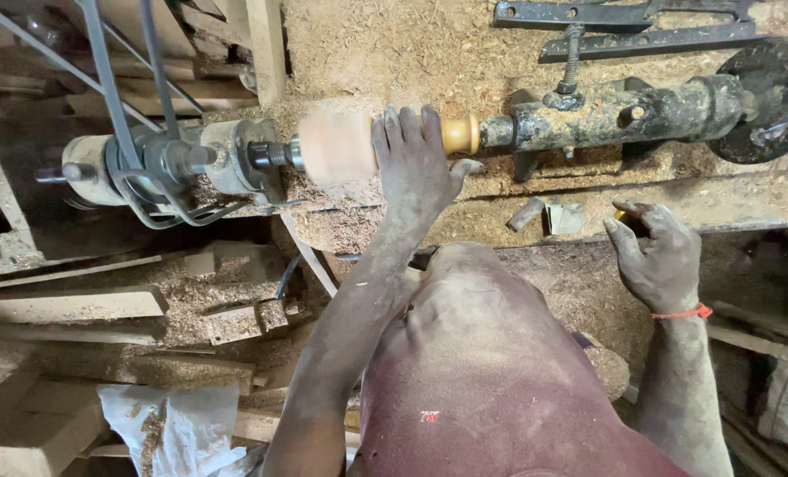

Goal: The person shapes a wooden spindle on a rotating lathe by applying a metal tool to the wood surface and using their hands to guide the piece as it spins amidst wood shavings.

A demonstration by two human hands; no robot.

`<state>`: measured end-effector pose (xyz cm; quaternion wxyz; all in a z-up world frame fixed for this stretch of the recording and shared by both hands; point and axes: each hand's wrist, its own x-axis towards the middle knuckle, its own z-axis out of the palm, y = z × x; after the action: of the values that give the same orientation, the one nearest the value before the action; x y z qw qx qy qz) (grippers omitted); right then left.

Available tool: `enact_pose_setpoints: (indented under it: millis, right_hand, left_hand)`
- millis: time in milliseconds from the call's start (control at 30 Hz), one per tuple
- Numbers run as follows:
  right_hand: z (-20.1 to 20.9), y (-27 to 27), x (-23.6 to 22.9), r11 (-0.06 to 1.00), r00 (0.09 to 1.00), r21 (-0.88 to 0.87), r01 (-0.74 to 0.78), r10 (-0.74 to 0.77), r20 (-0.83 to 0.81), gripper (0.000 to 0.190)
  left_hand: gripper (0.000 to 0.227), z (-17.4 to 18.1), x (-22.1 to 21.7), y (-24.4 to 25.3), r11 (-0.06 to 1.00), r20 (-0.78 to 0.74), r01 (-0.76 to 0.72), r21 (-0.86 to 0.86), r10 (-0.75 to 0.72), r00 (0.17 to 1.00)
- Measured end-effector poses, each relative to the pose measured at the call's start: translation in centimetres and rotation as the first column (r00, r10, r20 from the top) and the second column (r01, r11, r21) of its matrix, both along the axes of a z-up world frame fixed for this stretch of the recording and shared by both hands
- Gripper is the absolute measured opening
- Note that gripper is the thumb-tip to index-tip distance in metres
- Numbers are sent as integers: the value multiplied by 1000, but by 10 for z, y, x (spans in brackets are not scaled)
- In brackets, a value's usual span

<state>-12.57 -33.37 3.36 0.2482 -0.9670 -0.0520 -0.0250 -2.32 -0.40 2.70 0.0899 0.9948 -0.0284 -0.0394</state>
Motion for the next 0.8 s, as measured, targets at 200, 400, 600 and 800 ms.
enact_pose_setpoints:
  millis: [200,400,600,800]
  right_hand:
    - [-9,-5,-2,1000,999,-9,-17,17,31,23]
    - [-13,-7,-1,1000,1000,2,-4,4,-8,27]
    - [-10,0,6,1000,999,0,-15,15,-35,27]
    - [-5,6,14,998,998,28,-53,54,-34,28]
  left_hand:
    - [101,1,1,-2,999,42,19,33,-21,999]
    - [100,0,1,0,998,-3,44,38,-44,999]
    - [100,-8,1,2,997,16,75,16,-76,997]
    - [103,-19,3,0,991,-25,117,60,-116,993]
